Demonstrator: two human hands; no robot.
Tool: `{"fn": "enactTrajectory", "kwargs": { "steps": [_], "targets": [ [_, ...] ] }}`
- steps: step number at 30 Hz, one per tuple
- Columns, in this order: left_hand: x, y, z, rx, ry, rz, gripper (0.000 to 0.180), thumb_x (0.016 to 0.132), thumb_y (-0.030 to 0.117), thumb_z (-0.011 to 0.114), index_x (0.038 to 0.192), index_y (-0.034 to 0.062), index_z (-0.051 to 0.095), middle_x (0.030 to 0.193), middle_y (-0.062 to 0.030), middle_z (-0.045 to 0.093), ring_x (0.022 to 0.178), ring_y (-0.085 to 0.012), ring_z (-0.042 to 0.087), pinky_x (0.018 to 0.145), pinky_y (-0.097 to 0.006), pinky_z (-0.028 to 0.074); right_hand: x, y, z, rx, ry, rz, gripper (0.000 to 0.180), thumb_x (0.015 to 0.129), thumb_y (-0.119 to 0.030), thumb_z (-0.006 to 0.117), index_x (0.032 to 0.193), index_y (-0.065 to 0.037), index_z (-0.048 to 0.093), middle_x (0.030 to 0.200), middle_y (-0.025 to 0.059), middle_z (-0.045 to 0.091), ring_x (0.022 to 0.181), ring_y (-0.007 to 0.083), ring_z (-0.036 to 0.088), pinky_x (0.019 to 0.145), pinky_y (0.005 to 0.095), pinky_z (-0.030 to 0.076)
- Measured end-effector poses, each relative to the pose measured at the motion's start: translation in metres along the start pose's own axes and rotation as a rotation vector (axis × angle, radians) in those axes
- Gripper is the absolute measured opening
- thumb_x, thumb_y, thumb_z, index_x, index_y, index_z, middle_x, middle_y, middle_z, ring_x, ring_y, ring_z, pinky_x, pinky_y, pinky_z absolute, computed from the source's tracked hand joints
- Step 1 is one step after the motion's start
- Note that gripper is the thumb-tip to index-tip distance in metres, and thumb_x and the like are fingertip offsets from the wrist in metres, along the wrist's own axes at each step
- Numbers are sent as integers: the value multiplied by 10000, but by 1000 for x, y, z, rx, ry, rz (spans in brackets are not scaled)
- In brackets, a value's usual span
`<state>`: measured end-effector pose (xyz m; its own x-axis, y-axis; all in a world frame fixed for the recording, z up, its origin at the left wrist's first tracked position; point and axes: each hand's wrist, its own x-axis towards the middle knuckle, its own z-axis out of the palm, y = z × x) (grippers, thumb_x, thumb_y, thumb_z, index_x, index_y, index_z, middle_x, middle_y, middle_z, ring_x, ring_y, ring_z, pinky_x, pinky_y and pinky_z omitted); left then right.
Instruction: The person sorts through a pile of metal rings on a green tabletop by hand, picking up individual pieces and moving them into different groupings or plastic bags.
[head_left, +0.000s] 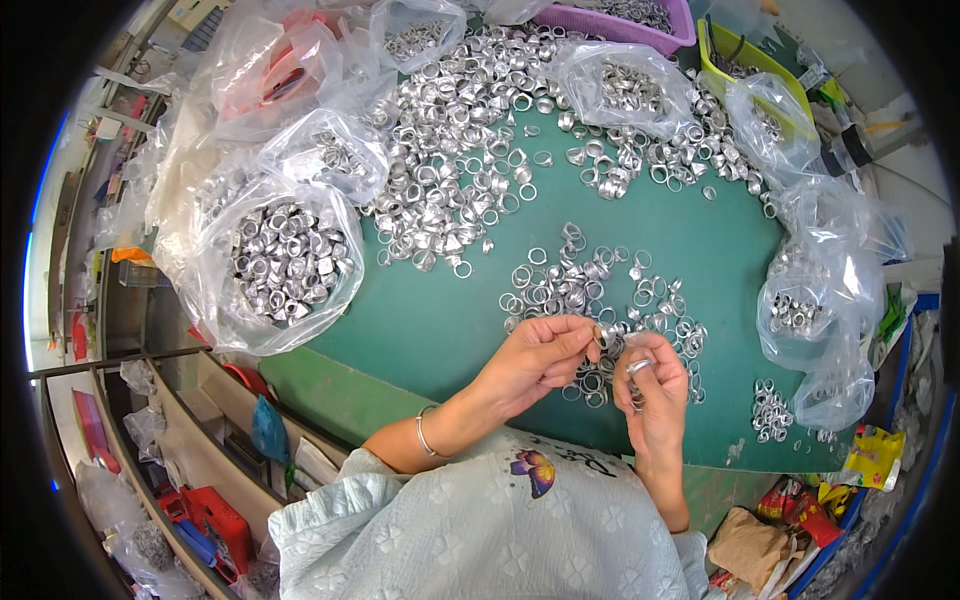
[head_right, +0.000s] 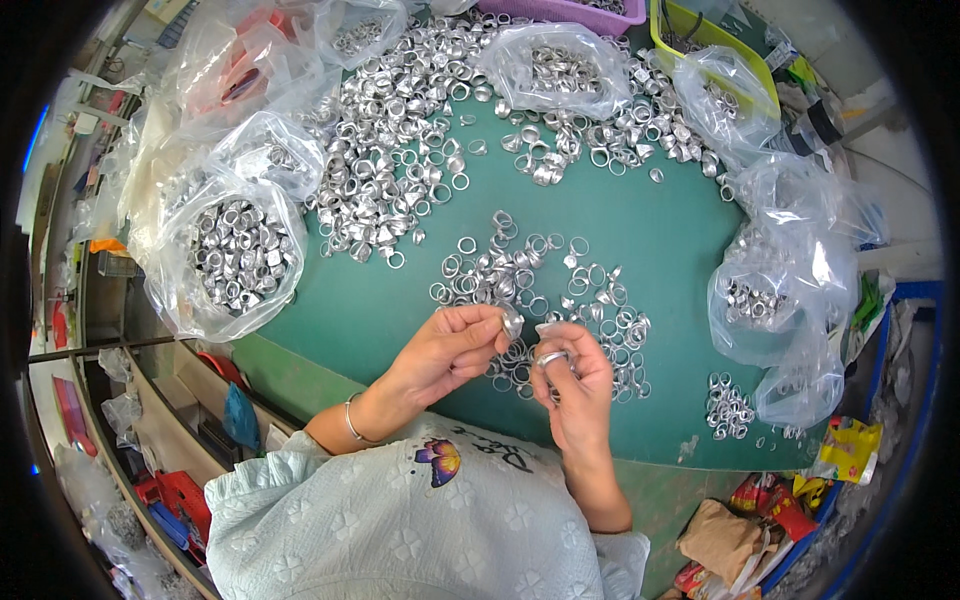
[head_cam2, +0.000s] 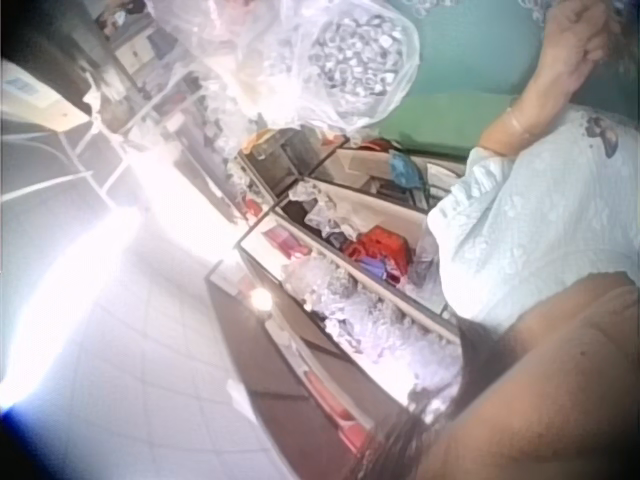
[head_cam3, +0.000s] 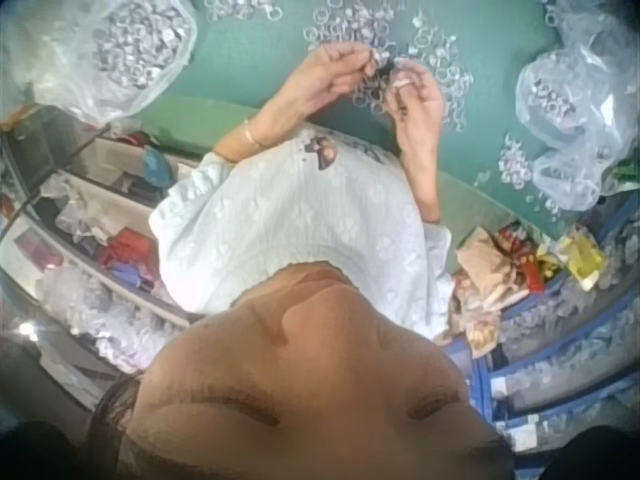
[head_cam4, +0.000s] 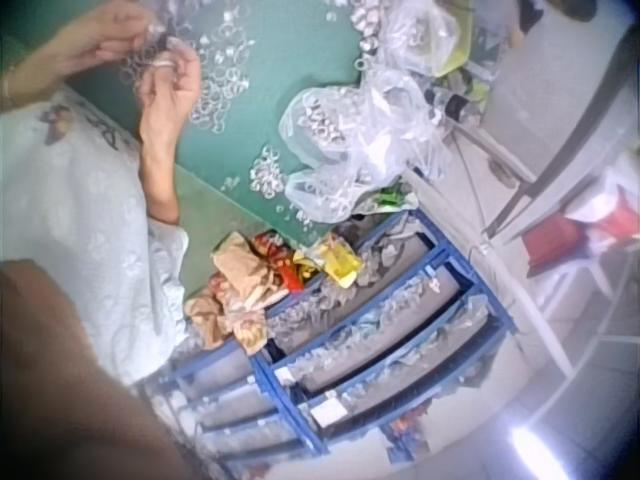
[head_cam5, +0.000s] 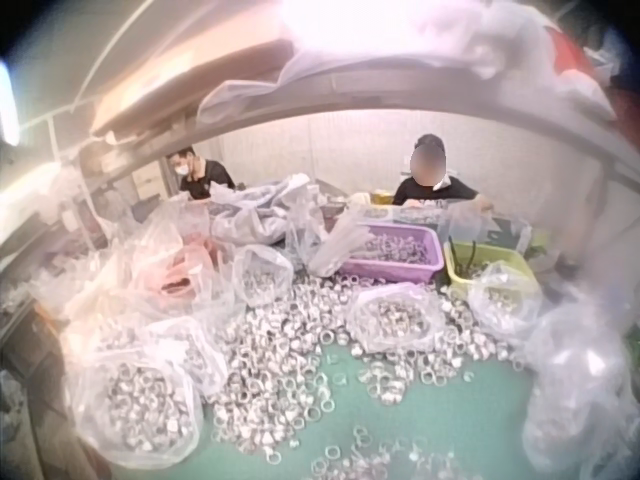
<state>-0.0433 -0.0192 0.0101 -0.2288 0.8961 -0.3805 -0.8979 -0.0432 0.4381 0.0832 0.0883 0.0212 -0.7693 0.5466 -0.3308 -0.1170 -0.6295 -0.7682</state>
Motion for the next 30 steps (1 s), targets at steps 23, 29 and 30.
{"fn": "enactTrajectory", "kwargs": {
  "steps": [23, 29, 30],
  "targets": [
    [150, 182, 53, 209, -53, 418, 142, 875, 125, 505, 942, 2, 525, 690, 28, 494, 466, -25, 319, 380, -150, 251, 22, 4, -28, 85, 48, 113, 110, 840, 2, 444, 925, 5, 514, 696, 59, 502, 480, 98, 424, 384, 201, 300],
    [238, 218, 82, 370, 173, 765, 188, 837, 31, 464, 1006, -28, 521, 687, -35, 550, 433, -60, 372, 356, -204, 295, 27, -4, -20, 96, 71, 110, 104, 835, -3, 462, 923, 5, 515, 705, 59, 505, 477, 103, 426, 383, 198, 298],
    [231, 198, 85, 459, 91, 722, 257, 853, 48, 462, 1103, -6, 489, 717, -27, 542, 449, -46, 371, 362, -192, 277, 26, -5, -22, 99, 95, 101, 102, 834, -4, 467, 923, 5, 515, 703, 57, 504, 481, 104, 428, 384, 198, 299]
  ]
}}
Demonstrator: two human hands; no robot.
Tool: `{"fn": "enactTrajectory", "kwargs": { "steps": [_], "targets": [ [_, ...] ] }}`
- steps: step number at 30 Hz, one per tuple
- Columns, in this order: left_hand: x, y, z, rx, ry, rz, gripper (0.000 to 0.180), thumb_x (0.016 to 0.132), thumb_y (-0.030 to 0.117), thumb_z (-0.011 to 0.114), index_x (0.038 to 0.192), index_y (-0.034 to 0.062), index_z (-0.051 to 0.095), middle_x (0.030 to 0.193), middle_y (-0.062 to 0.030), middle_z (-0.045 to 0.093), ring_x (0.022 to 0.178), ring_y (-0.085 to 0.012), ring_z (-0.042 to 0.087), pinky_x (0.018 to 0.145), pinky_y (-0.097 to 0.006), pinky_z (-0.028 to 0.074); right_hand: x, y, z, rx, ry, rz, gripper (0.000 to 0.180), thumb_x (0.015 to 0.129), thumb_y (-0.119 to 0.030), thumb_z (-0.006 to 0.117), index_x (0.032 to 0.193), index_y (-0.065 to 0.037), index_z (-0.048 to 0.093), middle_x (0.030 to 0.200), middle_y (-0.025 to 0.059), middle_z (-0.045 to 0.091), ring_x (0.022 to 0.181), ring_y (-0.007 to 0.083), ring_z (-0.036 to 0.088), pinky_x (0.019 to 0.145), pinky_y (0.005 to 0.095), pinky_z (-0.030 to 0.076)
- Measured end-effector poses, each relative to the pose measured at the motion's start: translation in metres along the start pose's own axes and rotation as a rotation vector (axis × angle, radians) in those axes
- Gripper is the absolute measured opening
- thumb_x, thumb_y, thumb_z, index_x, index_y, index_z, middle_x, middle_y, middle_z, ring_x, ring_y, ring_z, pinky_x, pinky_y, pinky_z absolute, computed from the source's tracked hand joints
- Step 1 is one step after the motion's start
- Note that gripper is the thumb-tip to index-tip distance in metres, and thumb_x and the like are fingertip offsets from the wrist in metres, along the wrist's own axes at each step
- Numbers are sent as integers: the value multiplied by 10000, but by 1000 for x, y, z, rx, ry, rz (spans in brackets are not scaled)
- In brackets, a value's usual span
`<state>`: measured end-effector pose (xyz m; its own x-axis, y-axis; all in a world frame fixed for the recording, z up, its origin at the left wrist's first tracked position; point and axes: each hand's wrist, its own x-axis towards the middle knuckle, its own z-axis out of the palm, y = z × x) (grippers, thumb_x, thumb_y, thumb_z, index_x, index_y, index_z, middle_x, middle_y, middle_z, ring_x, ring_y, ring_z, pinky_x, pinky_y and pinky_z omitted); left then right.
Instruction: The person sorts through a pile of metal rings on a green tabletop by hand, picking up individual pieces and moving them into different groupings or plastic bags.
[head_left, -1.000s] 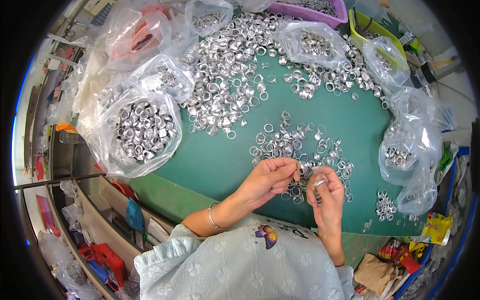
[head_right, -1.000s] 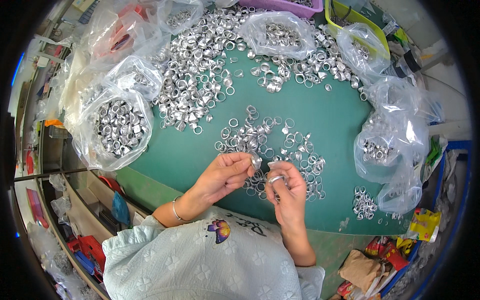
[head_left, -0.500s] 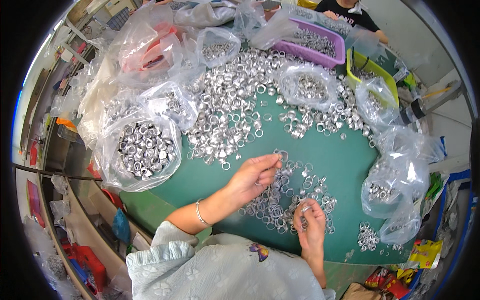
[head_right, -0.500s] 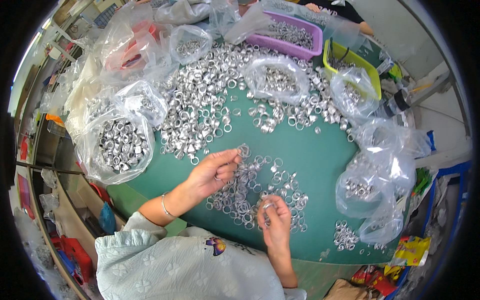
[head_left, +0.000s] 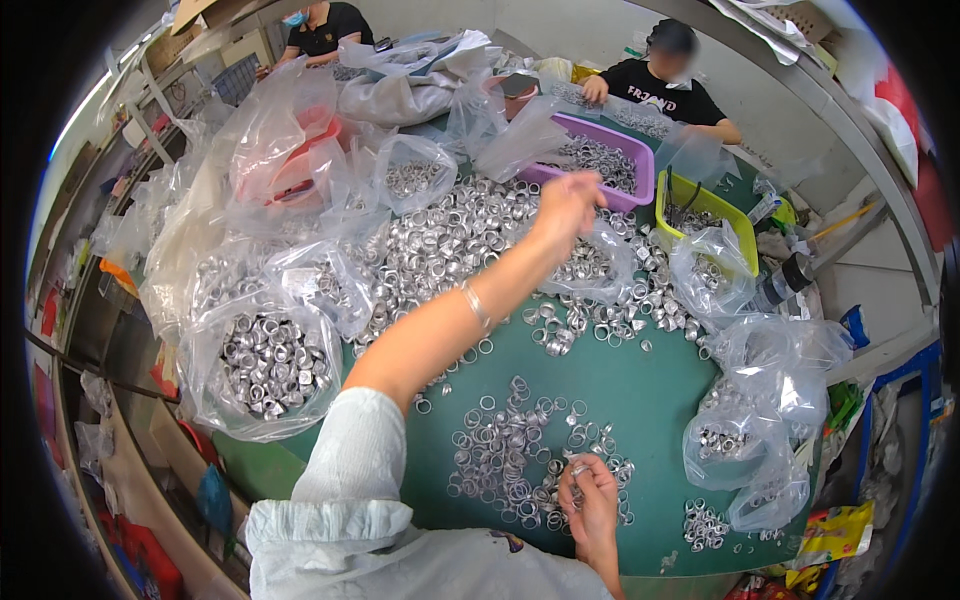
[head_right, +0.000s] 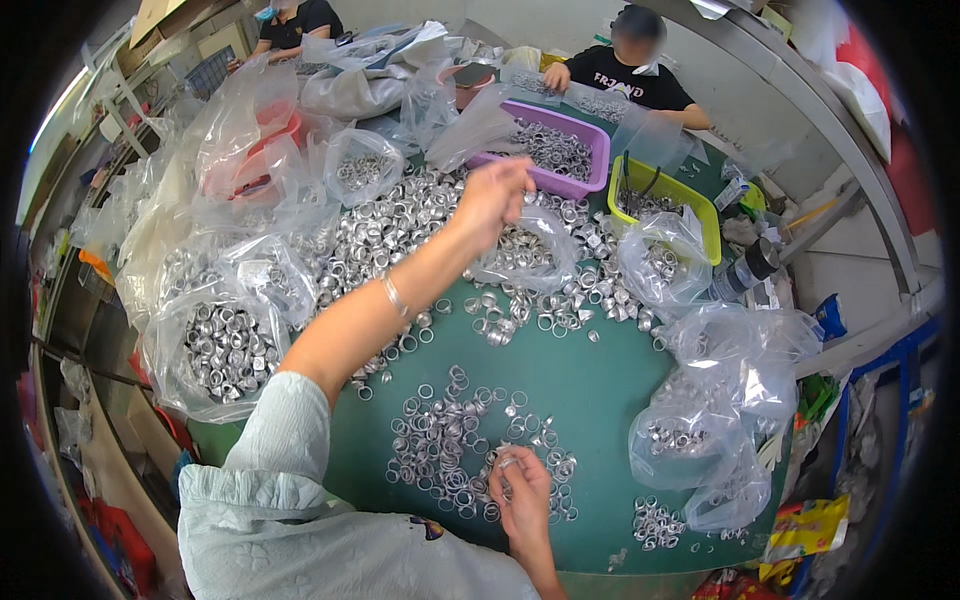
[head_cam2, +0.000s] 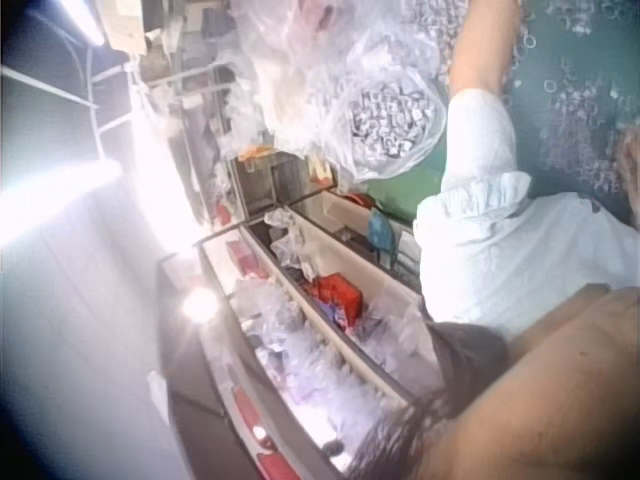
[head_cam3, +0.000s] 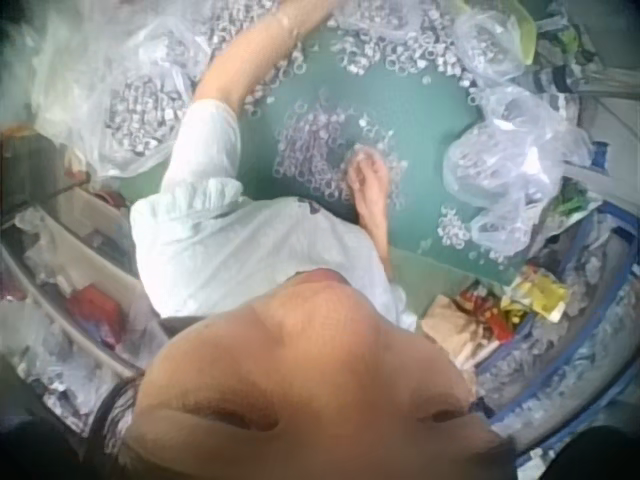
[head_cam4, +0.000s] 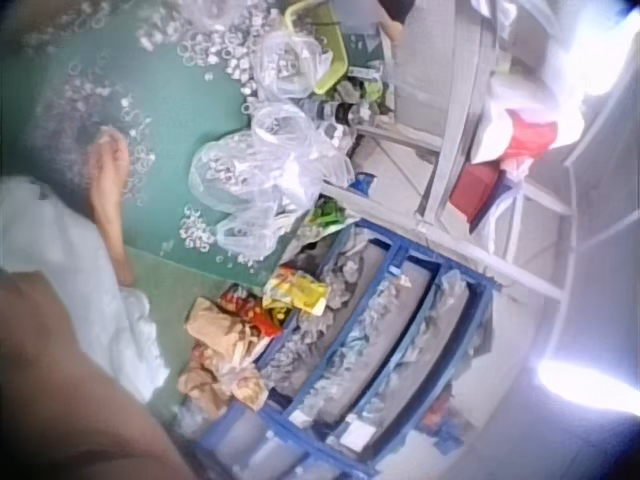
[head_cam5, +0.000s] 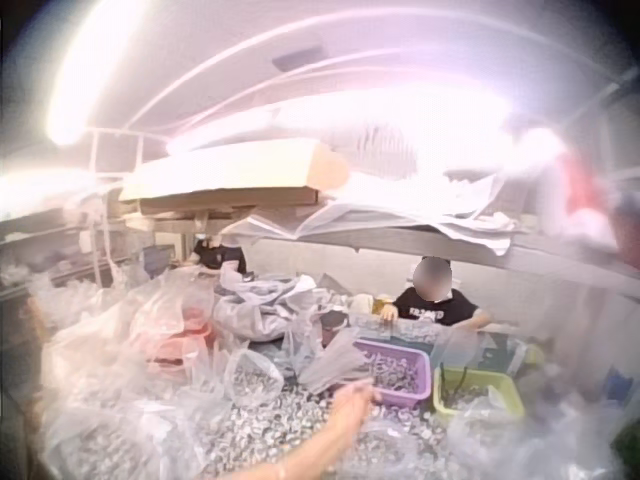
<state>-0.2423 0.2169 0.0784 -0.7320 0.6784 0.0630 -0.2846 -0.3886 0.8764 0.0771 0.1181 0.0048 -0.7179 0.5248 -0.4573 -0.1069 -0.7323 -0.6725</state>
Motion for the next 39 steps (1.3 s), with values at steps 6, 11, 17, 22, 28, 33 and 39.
{"fn": "enactTrajectory", "kwargs": {
  "steps": [6, 11, 17, 22, 28, 33, 39],
  "targets": [
    [-152, 17, 0, 295, -523, -321, 199, 845, 99, 531, 1032, 49, 574, 686, 36, 519, 491, -20, 358, 422, -168, 281, 0, -4, -10, 114, -60, 48, 118, 844, -63, 469, 952, -28, 499, 700, 52, 487, 486, 111, 427, 394, 219, 317],
    [-244, 13, -15, 516, -600, -252, 307, 749, 45, 645, 1052, 60, 598, 665, 42, 499, 537, -23, 375, 488, -177, 317, -15, -15, 8, 345, -259, 134, 110, 877, -97, 439, 957, -35, 482, 724, 56, 494, 502, 92, 423, 372, 187, 286],
    [-281, 0, -22, 560, -556, -100, 385, 678, 46, 695, 1054, 85, 623, 623, 4, 413, 591, -96, 403, 541, -235, 340, -27, -2, 16, 121, -213, 88, 150, 877, -134, 463, 961, -10, 468, 791, 101, 531, 454, 71, 408, 364, 171, 294],
    [-291, 5, -21, 576, -511, -104, 352, 661, 31, 697, 1006, 70, 640, 614, 4, 399, 581, -99, 391, 543, -243, 335, -34, 1, 19, 82, -227, 77, 157, 870, -137, 468, 961, -10, 459, 816, 123, 539, 455, 75, 417, 366, 167, 302],
    [-295, 3, -24, 567, -524, -63, 312, 654, 26, 699, 961, 52, 649, 614, 4, 396, 587, -103, 388, 542, -243, 326, -37, 4, 15, 80, -251, 100, 181, 876, -155, 467, 989, -15, 451, 825, 122, 542, 448, 73, 413, 365, 165, 298],
    [-297, 2, -28, 532, -465, -68, 309, 650, 34, 705, 954, 51, 651, 621, 5, 413, 596, -100, 393, 545, -243, 328, -40, 0, 11, 149, -225, 120, 154, 892, -141, 466, 1005, -37, 471, 710, 41, 494, 463, 83, 416, 361, 185, 263],
    [-300, -2, -31, 544, -450, -67, 306, 650, 37, 707, 951, 49, 651, 637, -1, 440, 598, -100, 405, 541, -242, 332, -40, -1, 10, 114, -225, 126, 238, 926, -255, 405, 983, -36, 482, 670, 41, 481, 461, 98, 428, 347, 200, 268]
  ]
}}
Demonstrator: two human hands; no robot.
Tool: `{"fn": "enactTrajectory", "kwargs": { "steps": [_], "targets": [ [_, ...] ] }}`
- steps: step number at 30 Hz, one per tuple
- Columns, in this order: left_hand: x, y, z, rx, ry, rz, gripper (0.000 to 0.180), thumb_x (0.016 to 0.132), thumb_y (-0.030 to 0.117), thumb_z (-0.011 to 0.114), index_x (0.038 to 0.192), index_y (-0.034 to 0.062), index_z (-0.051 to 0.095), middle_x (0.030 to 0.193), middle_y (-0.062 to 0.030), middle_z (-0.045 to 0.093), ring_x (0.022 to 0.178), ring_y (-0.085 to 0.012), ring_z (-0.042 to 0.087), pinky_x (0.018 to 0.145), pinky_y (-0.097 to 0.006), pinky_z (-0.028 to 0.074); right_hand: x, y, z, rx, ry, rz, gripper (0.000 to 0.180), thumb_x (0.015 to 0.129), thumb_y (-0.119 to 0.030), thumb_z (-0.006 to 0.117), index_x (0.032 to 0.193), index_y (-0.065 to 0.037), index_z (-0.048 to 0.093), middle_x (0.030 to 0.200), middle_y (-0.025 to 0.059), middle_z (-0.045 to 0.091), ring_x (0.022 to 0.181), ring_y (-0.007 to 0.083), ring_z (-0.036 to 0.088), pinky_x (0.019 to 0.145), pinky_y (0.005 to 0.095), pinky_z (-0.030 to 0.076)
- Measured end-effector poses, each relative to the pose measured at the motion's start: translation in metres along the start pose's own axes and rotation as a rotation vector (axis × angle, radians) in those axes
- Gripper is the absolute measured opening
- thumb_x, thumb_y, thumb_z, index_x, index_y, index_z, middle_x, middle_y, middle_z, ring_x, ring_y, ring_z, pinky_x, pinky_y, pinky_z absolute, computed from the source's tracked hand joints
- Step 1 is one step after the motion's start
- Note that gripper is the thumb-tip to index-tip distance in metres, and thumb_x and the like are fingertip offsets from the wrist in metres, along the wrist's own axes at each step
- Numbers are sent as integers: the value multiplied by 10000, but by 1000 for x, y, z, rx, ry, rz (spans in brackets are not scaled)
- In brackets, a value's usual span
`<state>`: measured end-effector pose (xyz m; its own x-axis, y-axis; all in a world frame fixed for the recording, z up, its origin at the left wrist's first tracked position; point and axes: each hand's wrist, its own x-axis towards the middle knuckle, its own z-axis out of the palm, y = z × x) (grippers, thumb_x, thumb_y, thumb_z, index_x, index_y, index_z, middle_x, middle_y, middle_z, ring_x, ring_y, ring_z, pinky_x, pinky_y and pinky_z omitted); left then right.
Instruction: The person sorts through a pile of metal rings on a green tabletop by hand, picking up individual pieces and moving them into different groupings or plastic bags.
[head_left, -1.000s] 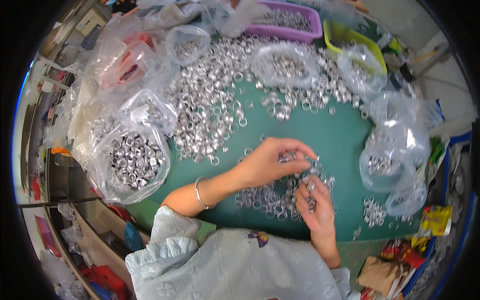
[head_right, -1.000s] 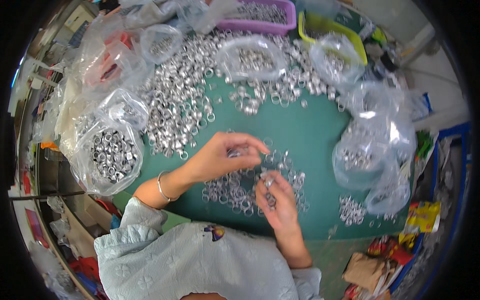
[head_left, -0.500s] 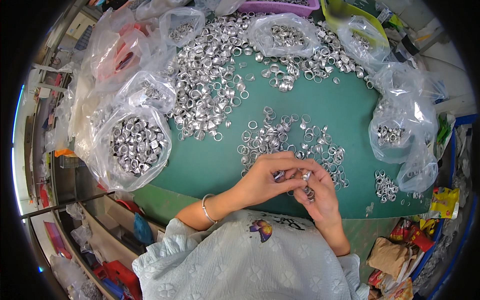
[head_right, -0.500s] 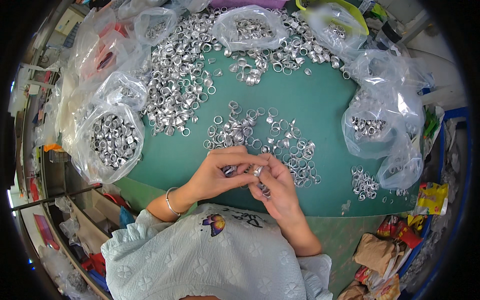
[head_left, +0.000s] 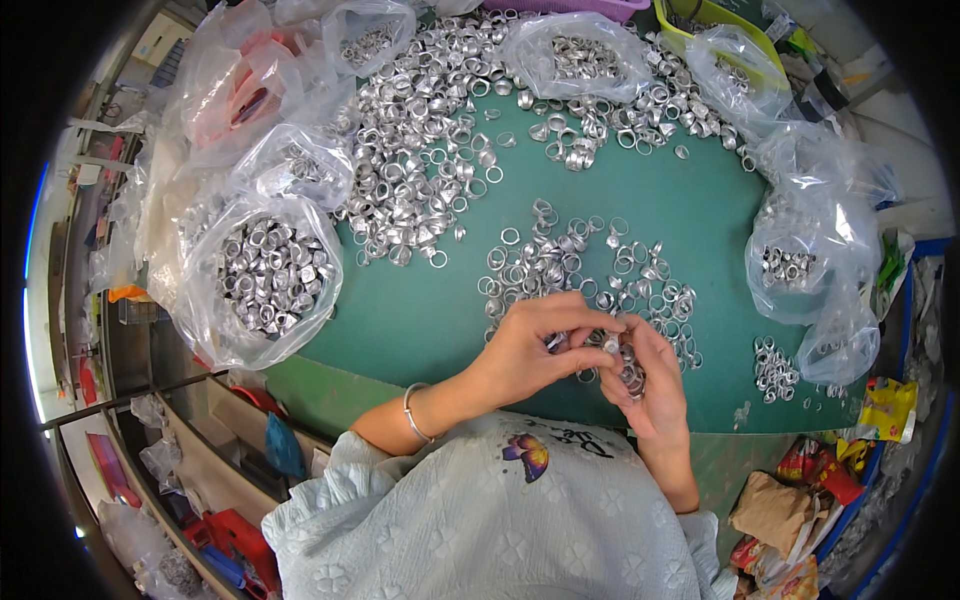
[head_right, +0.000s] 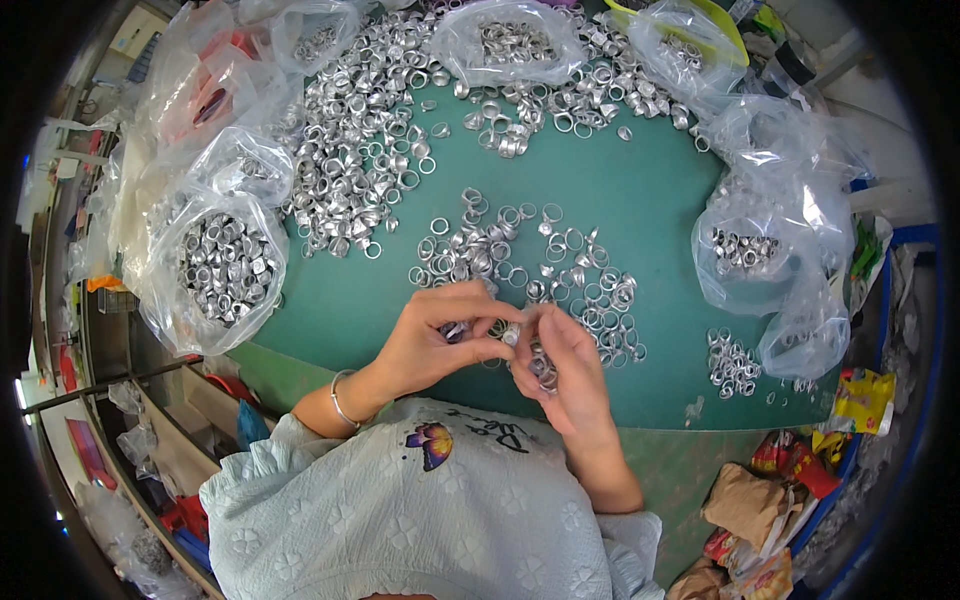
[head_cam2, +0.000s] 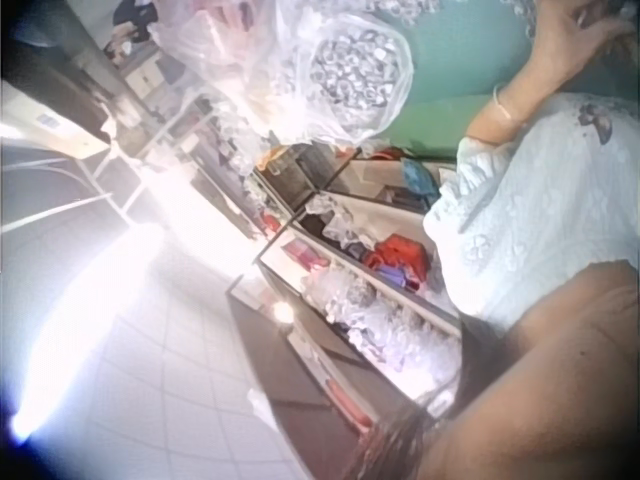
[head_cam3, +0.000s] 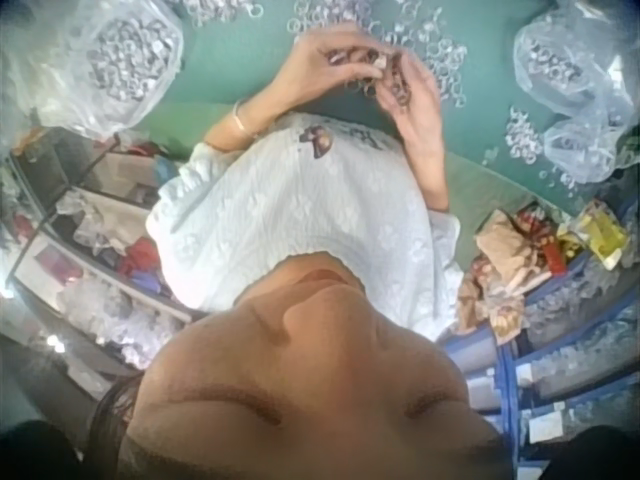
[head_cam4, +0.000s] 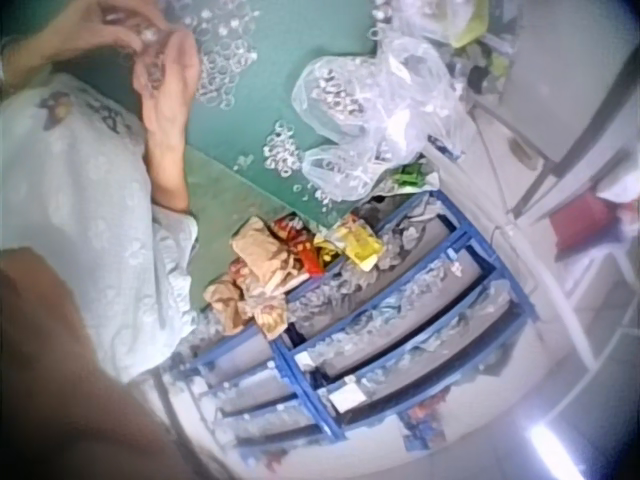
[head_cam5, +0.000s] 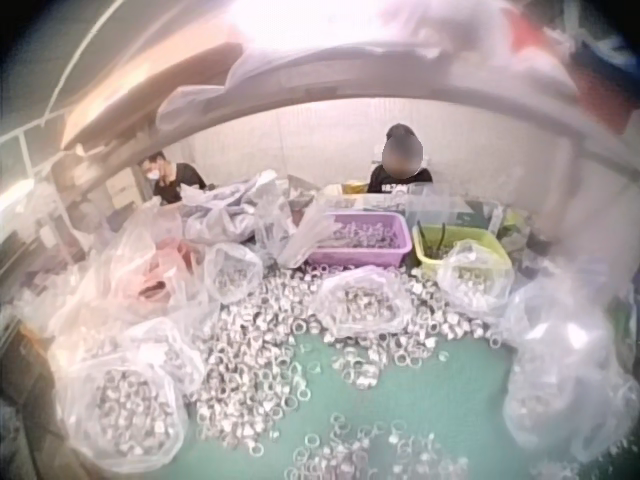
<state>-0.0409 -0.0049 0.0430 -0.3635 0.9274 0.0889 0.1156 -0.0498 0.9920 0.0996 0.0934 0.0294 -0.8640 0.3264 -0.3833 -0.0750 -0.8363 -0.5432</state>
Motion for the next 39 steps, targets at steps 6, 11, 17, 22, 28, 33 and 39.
{"fn": "enactTrajectory", "kwargs": {
  "steps": [6, 11, 17, 22, 28, 33, 39],
  "targets": [
    [0, 2, -2, 23, 18, -44, 290, 649, 41, 706, 934, 40, 653, 623, -3, 440, 592, -96, 408, 537, -235, 329, 4, 1, 2, 140, 141, 71, 351, 937, -336, 346, 971, -23, 500, 706, 57, 518, 507, 126, 486, 369, 209, 326],
    [-2, 2, -1, 30, 55, -56, 273, 653, 33, 699, 923, 29, 655, 608, 2, 437, 592, -87, 405, 530, -236, 325, 3, 0, 6, 248, 207, 84, 370, 936, -334, 347, 987, -13, 525, 799, 77, 561, 674, 147, 545, 518, 249, 424],
    [-7, -3, -3, 37, 54, -80, 286, 680, 54, 694, 961, 63, 642, 608, 12, 411, 580, -81, 382, 512, -230, 318, 4, 1, 6, 354, 160, 88, 378, 936, -312, 349, 1019, 9, 530, 875, 101, 572, 815, 185, 554, 720, 309, 457],
    [-7, -5, -1, 1, 99, -81, 259, 667, 22, 688, 924, 22, 652, 611, 19, 438, 571, -53, 383, 506, -201, 283, 6, 4, 0, 561, 110, 120, 337, 941, -246, 345, 1033, 31, 513, 956, 132, 567, 906, 223, 543, 804, 345, 448],
    [-6, -7, -1, 29, 57, -133, 280, 698, 37, 675, 974, 43, 633, 624, 9, 424, 590, -70, 392, 517, -219, 317, 6, 5, 1, 649, 206, 135, 313, 940, -180, 327, 1076, 55, 482, 1011, 162, 548, 951, 264, 528, 879, 372, 417],
    [-5, -10, 3, -1, 74, -131, 289, 682, 24, 682, 967, 29, 639, 624, 12, 425, 596, -68, 402, 532, -214, 329, 4, 3, 5, 581, 215, 116, 317, 931, -180, 357, 1072, 68, 493, 971, 146, 557, 916, 204, 539, 920, 344, 394],
    [-5, -17, 7, -15, 78, -36, 319, 645, 17, 710, 957, 35, 651, 618, 20, 419, 590, -71, 399, 527, -217, 323, 3, 2, 5, 586, 202, 131, 325, 934, -195, 358, 1083, 64, 486, 977, 137, 559, 886, 192, 548, 872, 331, 428]
  ]
}}
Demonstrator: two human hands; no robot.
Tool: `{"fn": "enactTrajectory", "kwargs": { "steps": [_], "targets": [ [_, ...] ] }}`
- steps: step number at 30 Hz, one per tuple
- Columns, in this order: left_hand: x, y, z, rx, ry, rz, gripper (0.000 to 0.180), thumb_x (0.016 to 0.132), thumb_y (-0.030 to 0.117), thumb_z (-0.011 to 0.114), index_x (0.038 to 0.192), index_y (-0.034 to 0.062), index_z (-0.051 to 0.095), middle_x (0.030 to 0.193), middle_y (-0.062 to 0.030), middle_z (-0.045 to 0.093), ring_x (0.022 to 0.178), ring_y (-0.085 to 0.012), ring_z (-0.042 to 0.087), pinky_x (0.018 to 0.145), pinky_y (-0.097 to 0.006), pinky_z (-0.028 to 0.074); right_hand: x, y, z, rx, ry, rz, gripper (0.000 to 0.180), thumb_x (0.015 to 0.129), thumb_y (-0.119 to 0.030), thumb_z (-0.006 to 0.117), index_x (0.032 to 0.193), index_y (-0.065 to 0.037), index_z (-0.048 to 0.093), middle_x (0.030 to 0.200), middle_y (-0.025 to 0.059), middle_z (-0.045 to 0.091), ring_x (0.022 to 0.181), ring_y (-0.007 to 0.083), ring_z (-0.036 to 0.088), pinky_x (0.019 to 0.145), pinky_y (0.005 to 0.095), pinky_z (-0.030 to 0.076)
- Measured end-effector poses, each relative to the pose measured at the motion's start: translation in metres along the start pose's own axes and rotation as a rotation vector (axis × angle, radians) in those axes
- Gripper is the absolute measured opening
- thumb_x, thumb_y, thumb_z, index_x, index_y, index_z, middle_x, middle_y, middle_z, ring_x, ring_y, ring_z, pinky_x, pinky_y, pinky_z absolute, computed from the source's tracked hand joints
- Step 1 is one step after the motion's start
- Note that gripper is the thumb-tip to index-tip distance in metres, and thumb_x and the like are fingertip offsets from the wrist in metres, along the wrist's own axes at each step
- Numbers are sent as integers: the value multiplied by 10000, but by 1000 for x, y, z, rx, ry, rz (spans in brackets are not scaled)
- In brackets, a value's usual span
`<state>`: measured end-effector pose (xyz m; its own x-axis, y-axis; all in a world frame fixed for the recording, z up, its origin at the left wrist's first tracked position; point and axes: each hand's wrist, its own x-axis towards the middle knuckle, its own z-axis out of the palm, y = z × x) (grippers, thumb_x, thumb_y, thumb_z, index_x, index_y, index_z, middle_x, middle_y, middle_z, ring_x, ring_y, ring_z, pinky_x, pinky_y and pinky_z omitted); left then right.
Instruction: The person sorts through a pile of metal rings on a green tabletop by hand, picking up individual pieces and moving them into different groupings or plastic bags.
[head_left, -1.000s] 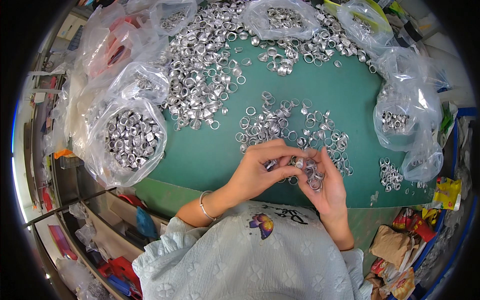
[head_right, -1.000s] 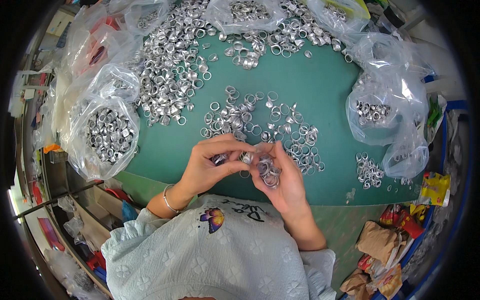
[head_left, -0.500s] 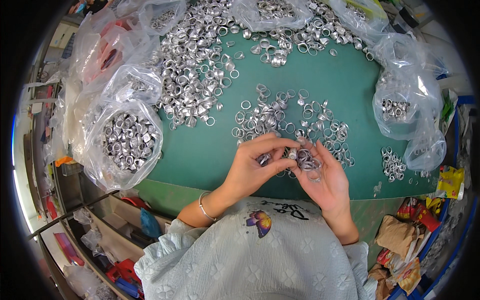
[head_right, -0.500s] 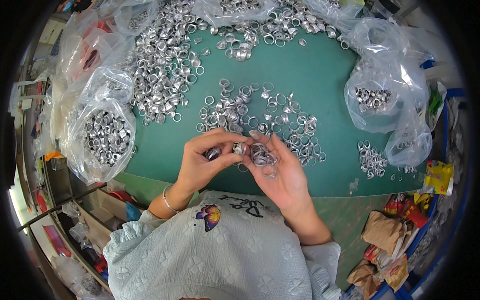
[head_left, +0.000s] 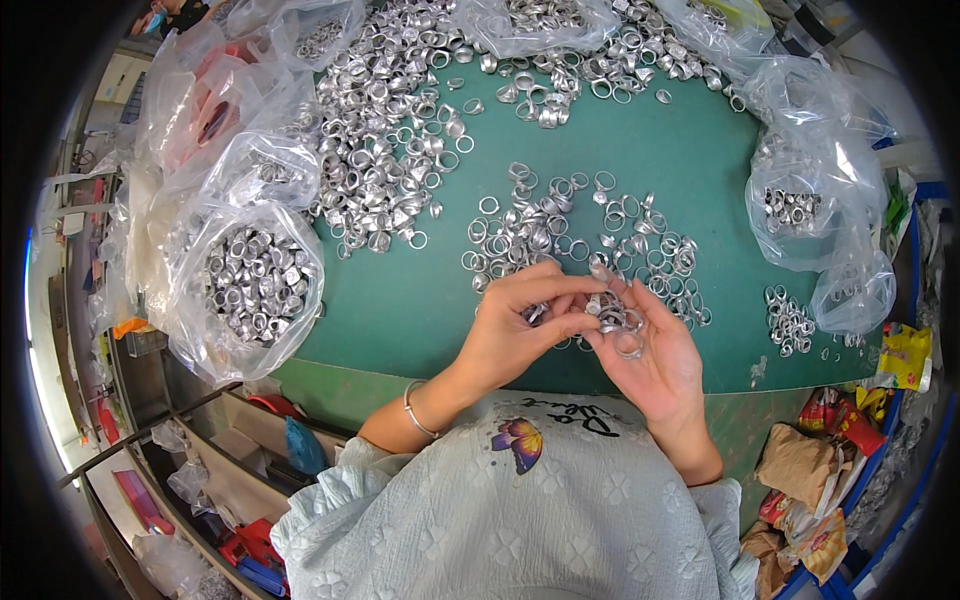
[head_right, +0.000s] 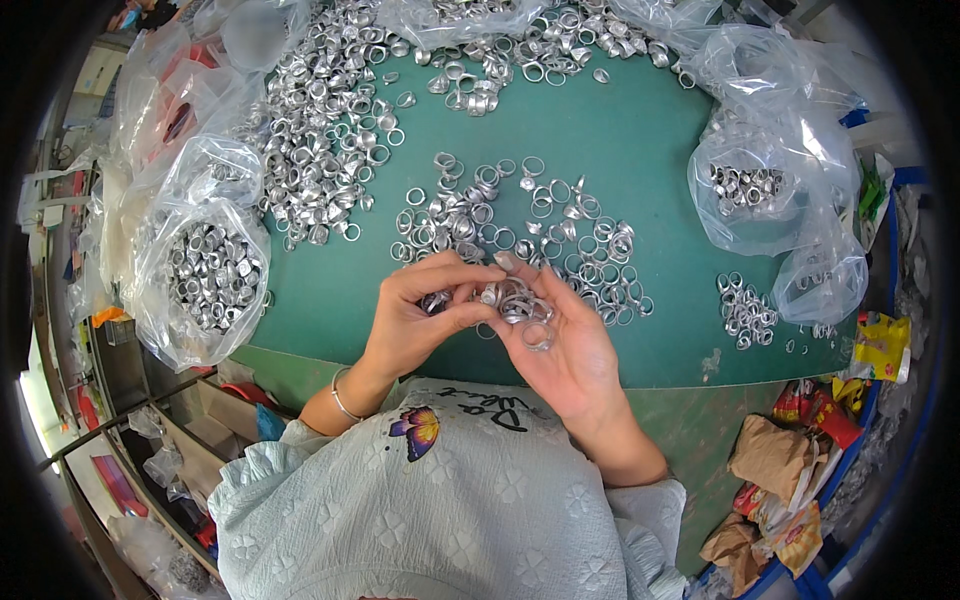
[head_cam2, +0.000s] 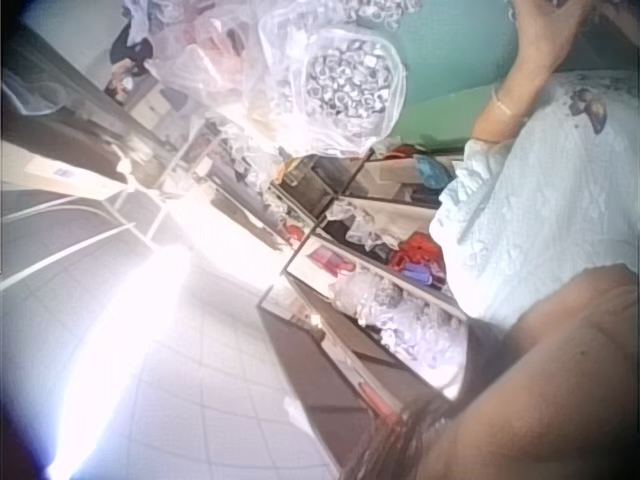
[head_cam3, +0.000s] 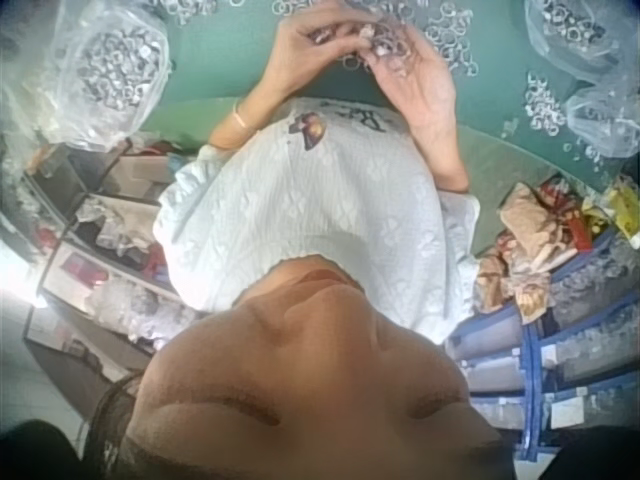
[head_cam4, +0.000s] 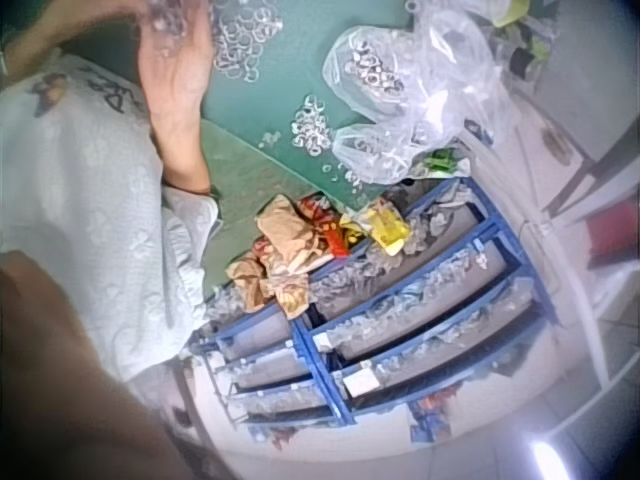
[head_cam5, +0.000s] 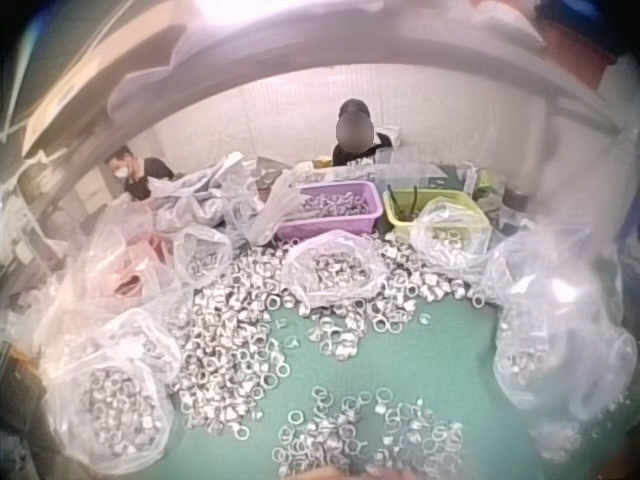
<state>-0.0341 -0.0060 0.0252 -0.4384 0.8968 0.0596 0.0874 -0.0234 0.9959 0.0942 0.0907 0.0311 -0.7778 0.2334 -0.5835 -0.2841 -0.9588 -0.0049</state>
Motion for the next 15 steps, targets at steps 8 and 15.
{"fn": "enactTrajectory", "kwargs": {
  "steps": [8, 15],
  "targets": [
    [-5, 12, 1, 260, -39, 17, 403, 662, 68, 703, 1053, 74, 607, 598, -25, 393, 584, -115, 436, 522, -231, 363, 8, 0, -12, -335, -77, -85, 220, 879, -188, 503, 1000, -5, 523, 835, 58, 540, 694, 117, 516, 551, 214, 424],
    [-7, -10, -4, 126, 124, -128, 206, 752, 13, 607, 954, 35, 637, 615, 7, 488, 562, -57, 418, 525, -205, 346, 20, -50, -19, -1318, 291, -629, 60, 742, -39, 652, 798, -16, 647, 596, 14, 513, 487, 84, 459, 380, 200, 296]
  ]
}}
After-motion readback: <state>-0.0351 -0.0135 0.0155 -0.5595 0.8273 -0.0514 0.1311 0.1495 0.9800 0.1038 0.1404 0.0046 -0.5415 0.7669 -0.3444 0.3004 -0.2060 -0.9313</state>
